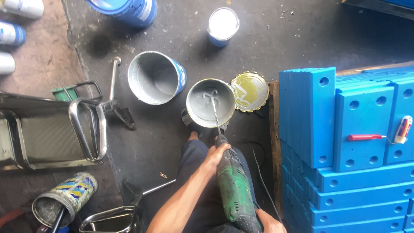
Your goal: Mixing grey paint and yellow chemical additives in buckets using a power drill with a mixer attachment, then pouring and closing containers.
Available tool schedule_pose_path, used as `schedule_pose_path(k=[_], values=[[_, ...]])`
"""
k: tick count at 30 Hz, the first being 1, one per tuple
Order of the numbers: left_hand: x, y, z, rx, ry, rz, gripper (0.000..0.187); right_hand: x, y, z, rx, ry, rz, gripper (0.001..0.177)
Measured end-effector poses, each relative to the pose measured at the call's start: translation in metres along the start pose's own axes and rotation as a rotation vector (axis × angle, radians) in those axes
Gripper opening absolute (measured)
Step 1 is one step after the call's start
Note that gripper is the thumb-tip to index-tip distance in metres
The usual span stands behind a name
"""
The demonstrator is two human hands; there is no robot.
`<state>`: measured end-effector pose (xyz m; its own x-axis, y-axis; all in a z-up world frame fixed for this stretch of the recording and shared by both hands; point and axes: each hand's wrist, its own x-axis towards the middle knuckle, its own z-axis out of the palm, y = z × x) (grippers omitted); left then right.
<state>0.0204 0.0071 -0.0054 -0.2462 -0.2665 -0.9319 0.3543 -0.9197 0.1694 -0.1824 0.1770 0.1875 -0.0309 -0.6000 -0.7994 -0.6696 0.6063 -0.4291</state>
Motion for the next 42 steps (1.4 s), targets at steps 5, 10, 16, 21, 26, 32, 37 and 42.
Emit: schedule_pose_path(k=[5, 10, 16, 21, 26, 32, 37, 42], values=[[-0.020, 0.013, 0.008, 0.049, 0.053, 0.000, 0.028, -0.005, 0.017, 0.014, -0.063, 0.109, -0.131, 0.073], [-0.022, 0.018, 0.006, 0.080, 0.066, -0.018, 0.028, -0.002, 0.053, 0.050, -0.104, 0.540, -0.410, 0.064], [-0.020, 0.014, -0.003, 0.043, 0.050, 0.015, 0.027, -0.004, 0.001, 0.010, -0.073, 0.100, -0.167, 0.064], [-0.028, 0.021, 0.000, 0.037, 0.046, -0.015, 0.028, -0.006, 0.005, 0.019, -0.036, 0.087, -0.110, 0.057], [-0.037, 0.029, 0.009, 0.055, 0.064, -0.027, 0.029, -0.006, -0.007, 0.001, -0.075, -0.006, -0.095, 0.059], [-0.033, 0.028, 0.005, 0.035, 0.032, 0.004, 0.030, -0.011, -0.032, -0.005, -0.002, 0.022, -0.077, 0.061], [-0.044, 0.041, 0.014, 0.069, 0.095, -0.041, 0.031, -0.011, -0.063, -0.028, -0.014, -0.087, -0.017, 0.067], [-0.031, 0.032, 0.008, 0.037, 0.016, -0.035, 0.031, -0.014, -0.073, -0.027, 0.004, -0.050, 0.050, 0.060]])
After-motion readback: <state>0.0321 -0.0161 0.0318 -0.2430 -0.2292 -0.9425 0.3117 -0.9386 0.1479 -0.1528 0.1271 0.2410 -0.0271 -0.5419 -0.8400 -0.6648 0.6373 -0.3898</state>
